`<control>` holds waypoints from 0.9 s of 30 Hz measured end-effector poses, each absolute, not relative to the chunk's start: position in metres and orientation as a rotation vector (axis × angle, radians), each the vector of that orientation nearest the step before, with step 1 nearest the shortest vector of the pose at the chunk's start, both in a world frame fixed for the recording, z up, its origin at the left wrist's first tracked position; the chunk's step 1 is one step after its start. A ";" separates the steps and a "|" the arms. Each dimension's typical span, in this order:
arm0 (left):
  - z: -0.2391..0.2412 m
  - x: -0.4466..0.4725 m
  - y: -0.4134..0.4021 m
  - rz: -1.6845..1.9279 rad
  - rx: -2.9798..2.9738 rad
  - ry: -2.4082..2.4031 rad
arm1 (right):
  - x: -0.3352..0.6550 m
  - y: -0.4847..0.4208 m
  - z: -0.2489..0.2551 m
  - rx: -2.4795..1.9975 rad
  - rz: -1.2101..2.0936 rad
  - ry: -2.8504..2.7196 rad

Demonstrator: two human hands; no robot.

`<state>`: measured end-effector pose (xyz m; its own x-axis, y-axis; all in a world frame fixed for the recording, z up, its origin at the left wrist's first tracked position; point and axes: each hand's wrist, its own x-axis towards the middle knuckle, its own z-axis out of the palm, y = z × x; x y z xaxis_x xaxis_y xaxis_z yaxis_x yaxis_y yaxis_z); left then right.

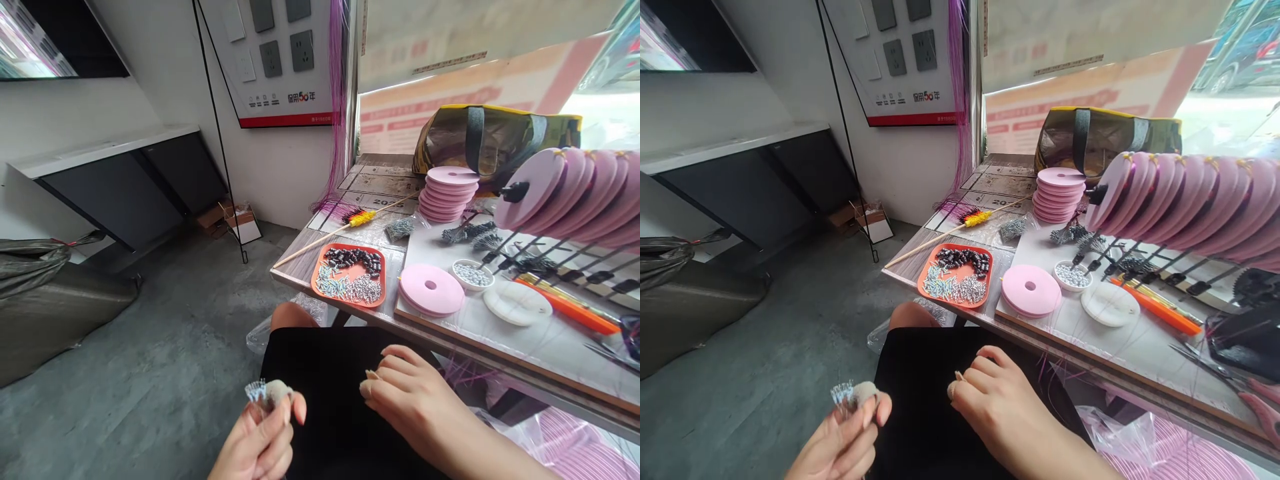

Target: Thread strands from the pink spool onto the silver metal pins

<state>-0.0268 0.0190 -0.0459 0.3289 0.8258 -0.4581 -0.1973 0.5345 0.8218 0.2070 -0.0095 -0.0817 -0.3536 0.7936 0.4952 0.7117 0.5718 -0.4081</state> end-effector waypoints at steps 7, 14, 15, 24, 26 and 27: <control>-0.069 -0.013 0.030 0.814 1.063 1.218 | 0.200 -0.014 -0.071 -1.292 0.554 -1.916; -0.068 0.045 0.008 1.101 1.071 1.075 | 0.192 -0.014 -0.075 -1.273 0.641 -1.883; -0.065 0.049 0.007 1.125 1.041 1.048 | 0.191 -0.014 -0.075 -1.271 0.641 -1.875; -0.067 0.041 0.008 1.054 0.828 0.977 | 0.198 -0.016 -0.083 -1.239 0.348 -1.969; -0.069 0.035 0.005 0.979 0.797 1.022 | 0.202 -0.018 -0.088 -1.227 0.180 -2.014; -0.069 0.033 0.003 0.927 0.778 1.044 | 0.205 -0.019 -0.089 -1.221 0.124 -2.049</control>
